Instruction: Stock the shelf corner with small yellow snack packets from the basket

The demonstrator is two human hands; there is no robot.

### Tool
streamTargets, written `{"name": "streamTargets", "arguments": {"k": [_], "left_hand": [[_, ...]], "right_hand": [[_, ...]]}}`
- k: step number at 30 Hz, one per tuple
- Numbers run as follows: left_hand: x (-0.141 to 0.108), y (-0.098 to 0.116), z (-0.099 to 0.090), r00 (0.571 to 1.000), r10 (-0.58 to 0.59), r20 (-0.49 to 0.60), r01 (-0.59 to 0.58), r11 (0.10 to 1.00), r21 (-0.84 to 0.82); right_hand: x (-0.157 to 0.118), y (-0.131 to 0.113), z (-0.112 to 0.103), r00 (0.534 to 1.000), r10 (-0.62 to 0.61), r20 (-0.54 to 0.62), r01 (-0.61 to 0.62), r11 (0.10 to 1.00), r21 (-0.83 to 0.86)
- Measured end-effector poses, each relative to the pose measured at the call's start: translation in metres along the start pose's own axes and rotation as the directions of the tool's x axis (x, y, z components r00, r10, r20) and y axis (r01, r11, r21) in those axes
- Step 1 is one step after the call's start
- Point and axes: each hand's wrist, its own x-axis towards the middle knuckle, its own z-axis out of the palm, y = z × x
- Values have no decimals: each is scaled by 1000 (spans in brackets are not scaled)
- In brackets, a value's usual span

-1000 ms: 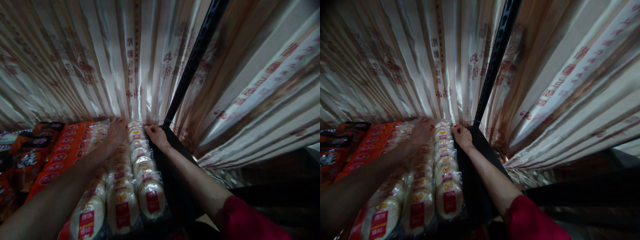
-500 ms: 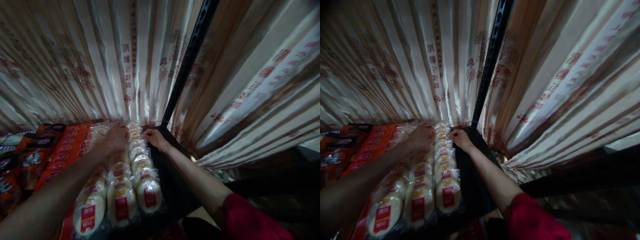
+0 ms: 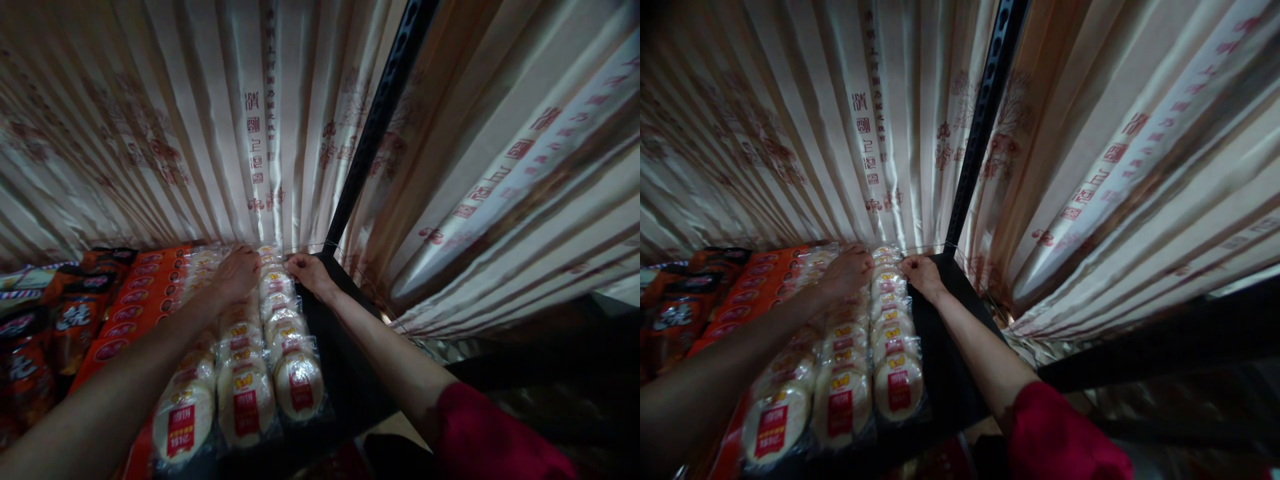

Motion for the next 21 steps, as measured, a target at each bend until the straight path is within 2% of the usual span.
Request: {"name": "streamTargets", "arguments": {"k": [10, 15, 21], "left_hand": [[-1, -4, 7, 999, -33, 23, 32, 999, 43], [-2, 0, 3, 999, -40, 28, 38, 997, 69], [-3, 4, 1, 997, -70, 31, 68, 995, 78]], "right_hand": [[-3, -1, -1, 999, -34, -14, 33, 996, -80], [-19, -15, -12, 992, -77, -97, 47, 961, -274], [-33, -22, -15, 992, -47, 115, 87, 924, -372]]}}
